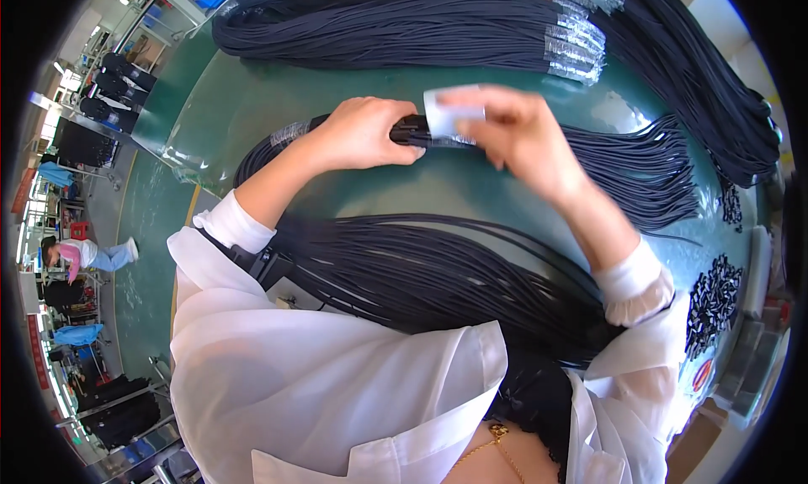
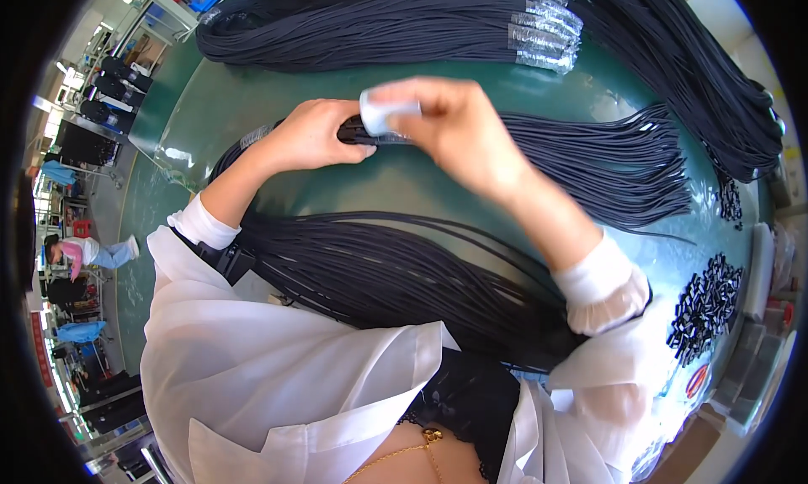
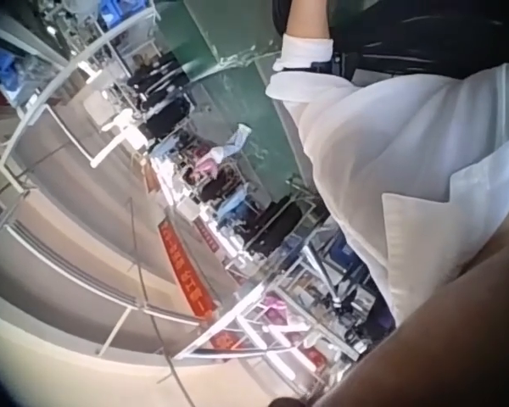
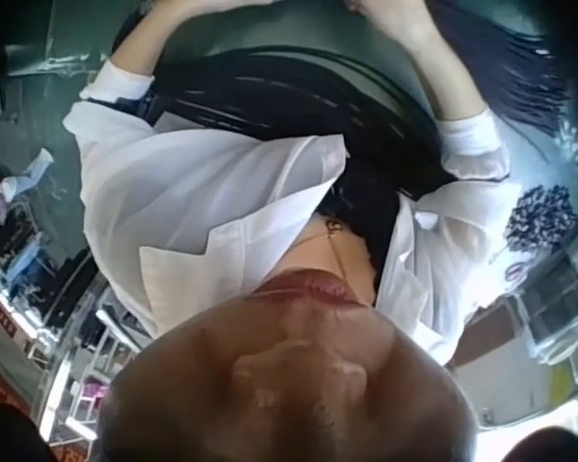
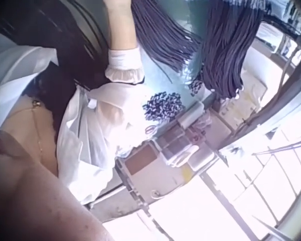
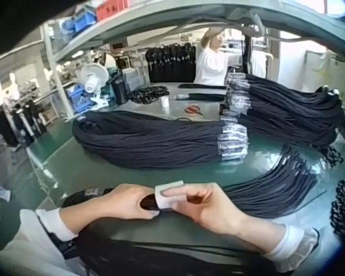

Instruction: The person attaches plastic caps to the ends of black cords one at a time. They then gather the cords into a bundle and wrap clear tape around them to secure it.

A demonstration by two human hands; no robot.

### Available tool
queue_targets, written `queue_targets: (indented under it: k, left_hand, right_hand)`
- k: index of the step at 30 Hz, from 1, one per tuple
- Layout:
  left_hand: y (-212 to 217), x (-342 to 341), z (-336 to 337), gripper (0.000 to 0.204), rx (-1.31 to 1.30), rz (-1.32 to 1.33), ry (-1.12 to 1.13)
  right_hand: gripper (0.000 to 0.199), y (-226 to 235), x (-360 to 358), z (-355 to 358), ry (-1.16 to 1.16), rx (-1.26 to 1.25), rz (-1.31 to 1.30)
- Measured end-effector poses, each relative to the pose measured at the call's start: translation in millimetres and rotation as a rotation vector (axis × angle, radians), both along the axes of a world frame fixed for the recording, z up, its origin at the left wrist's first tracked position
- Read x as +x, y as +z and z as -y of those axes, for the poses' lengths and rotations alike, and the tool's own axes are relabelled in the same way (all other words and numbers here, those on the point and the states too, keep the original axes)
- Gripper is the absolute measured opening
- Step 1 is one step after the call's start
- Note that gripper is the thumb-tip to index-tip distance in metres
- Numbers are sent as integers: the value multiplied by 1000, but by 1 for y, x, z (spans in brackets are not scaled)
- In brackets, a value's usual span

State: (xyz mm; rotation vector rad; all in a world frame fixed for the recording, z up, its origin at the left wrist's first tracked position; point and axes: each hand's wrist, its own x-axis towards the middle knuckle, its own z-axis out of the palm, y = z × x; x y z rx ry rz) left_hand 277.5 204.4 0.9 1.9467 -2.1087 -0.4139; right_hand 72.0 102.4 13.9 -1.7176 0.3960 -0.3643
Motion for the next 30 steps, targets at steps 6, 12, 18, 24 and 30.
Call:
queue_targets:
  k: [6, 12, 18, 24, 30]
  left_hand:
    - [16, 14, 23, 31, 59, -274, 97]
    - [28, 0, 16, 31, 93, -237, 24]
    - [-2, -14, -25, 36, -110, 128, -237]
    - [3, -23, -7, 37, 17, 169, -168]
    - [-4, -17, -4, 36, -128, 100, -51]
  right_hand:
    - [22, -23, -35, -20, 102, 75, -27]
    - [27, -41, -9, 4, 56, 163, -249]
    - [39, 28, -58, -11, 153, -102, -394]
    - [35, -11, 2, 32, -63, -303, -311]
    - [35, -6, 15, 25, -67, 131, 40]
